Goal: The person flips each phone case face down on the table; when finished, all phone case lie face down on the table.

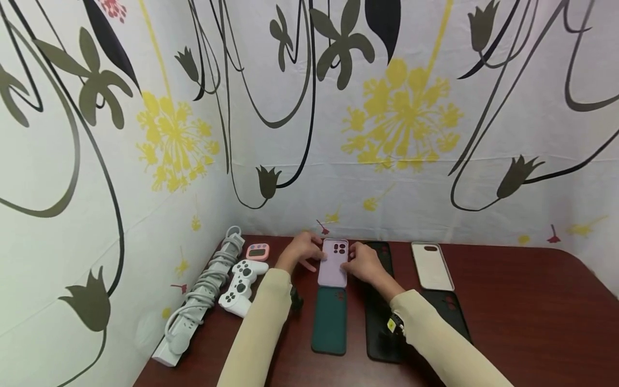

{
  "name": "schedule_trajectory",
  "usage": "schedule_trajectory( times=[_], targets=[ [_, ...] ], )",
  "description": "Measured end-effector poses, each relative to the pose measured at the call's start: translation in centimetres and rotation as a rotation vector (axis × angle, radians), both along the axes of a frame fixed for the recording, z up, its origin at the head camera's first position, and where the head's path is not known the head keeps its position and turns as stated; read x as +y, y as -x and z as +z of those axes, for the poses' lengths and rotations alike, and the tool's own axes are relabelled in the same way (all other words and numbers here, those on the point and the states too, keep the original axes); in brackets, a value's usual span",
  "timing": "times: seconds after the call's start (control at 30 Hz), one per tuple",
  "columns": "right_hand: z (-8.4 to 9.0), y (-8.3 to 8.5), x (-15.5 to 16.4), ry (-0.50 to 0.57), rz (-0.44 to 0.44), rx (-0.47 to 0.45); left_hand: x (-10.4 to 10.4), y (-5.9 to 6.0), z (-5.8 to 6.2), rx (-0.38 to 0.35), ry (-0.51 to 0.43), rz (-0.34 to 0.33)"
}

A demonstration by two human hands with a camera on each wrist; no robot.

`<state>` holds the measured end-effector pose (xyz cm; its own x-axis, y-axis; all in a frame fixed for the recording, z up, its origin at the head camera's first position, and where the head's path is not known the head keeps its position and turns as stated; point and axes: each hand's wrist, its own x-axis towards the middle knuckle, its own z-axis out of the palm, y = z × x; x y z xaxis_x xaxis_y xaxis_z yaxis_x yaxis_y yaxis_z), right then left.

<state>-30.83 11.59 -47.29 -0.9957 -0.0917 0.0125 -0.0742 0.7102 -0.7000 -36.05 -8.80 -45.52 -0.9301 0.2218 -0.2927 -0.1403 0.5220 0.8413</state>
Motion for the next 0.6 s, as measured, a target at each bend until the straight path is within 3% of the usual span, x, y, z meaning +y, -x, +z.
schedule_trajectory(
  times=[0.37,0.6],
  targets=[
    [-0.38,-0.04,-0.37,0.014,-0.006,0.004,0.04,-0.21,-0.54,-0.002,-0.045,0.017],
    [-0.38,-0.02,-0.53,-0.001,0.003,0.022,0.46,-0.43,-0.21,0.026,0.006,0.033]
  ],
)
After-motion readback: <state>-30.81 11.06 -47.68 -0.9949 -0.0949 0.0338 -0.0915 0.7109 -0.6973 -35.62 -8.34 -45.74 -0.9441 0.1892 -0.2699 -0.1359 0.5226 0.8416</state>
